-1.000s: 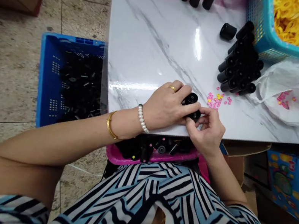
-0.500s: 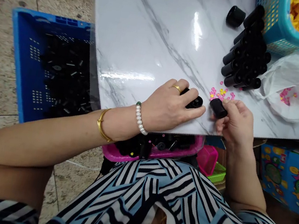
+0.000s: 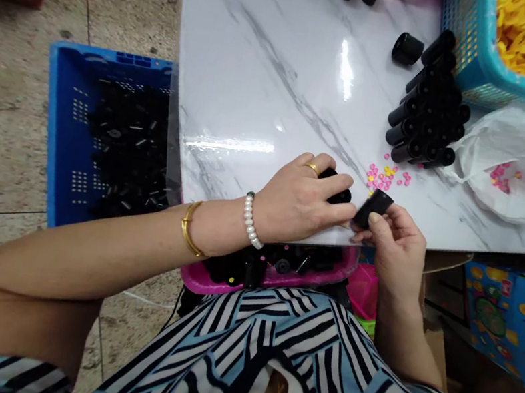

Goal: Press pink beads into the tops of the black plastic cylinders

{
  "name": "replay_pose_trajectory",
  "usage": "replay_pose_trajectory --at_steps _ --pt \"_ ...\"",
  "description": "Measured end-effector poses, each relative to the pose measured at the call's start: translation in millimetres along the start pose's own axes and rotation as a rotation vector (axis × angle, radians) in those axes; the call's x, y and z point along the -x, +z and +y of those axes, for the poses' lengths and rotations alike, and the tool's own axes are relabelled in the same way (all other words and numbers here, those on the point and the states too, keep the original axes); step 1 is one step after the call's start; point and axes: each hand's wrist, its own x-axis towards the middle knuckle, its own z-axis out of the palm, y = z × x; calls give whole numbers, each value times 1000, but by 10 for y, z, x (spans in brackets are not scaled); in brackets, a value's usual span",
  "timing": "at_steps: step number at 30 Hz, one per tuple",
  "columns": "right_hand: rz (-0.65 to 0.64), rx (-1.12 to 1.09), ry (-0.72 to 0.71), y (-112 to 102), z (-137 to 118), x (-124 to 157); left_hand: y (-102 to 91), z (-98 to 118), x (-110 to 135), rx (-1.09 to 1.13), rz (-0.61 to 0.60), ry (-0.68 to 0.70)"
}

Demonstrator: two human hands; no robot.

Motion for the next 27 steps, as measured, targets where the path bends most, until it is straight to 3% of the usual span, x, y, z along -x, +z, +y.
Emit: replay_pose_trajectory --at_steps 8,12,15,19,24,27 --pt "81 289 -394 128 152 178 3 -73 33 25 37 -48" --pt "85 388 -578 90 224 119 -4 -80 40 41 -13 -27" --pt "24 587 -759 68 270 37 0 -71 44 20 -33 -16" --pt "3 741 -822 67 322 33 1 -64 51 11 -40 0" --pt "154 765 -904 99 339 185 -1 -61 49 15 -28 -18" --pt "134 722 -964 80 295 213 -8 -56 28 27 -35 -19"
